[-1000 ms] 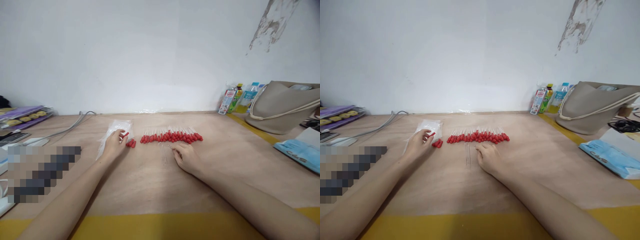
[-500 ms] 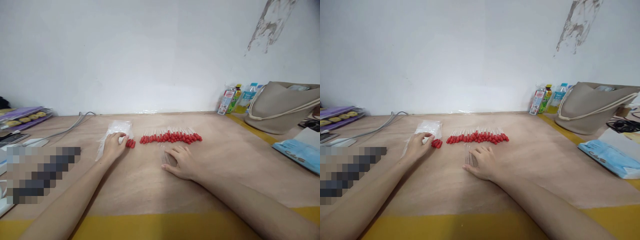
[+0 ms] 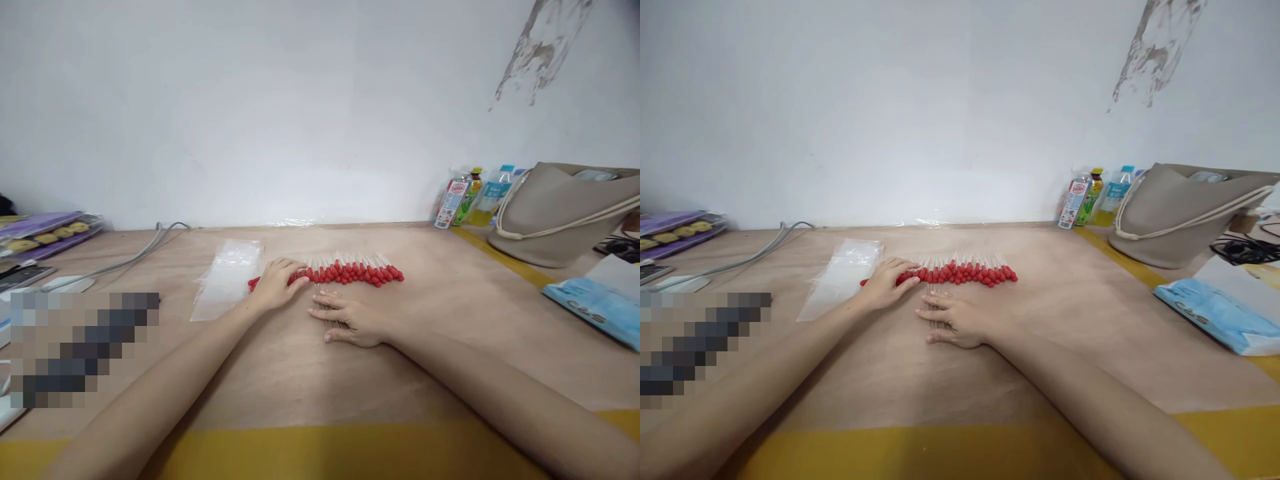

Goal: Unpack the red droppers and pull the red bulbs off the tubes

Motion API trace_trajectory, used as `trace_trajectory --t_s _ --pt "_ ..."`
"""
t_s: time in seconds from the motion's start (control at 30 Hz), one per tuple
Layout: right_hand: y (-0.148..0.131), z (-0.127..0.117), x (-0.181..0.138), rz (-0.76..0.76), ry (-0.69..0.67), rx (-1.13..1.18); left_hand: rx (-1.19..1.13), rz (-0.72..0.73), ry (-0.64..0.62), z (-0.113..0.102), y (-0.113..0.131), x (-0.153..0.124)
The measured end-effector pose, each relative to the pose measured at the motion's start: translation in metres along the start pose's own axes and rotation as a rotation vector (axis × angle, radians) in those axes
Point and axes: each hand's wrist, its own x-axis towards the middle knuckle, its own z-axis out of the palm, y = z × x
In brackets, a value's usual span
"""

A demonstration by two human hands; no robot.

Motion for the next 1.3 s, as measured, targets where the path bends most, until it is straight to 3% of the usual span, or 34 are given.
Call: trace_trajectory --t_s 0.27,0.43,0.83,1.13,1.23,1.3 --pt "-0.009 0.015 0.012 0.199 0.132 -0.004 -0.066 0.000 -0.066 0.011 -0.005 0.006" --pt "-0.015 0.025 0.022 0.193 0.253 -0.033 -0.112 -0.006 -0.010 0.019 -0.006 0.004" --pt "-0.018 0.024 0.022 0.181 0.308 -0.050 0.020 0.014 0.148 0.030 -0.001 0.001" --pt "-0.021 0.006 0.005 0.333 0.531 -0.103 -0.132 -0.110 0.434 0.013 0.016 -0.019" --pt "-0.010 0.000 -0.010 0.338 0.568 -0.192 -0.220 -0.069 0.440 0.006 0.021 -0.039" --pt "-0.005 -0.004 -0.018 0.322 0.561 -0.261 -0.281 0.039 0.359 0.002 0.026 -0.051"
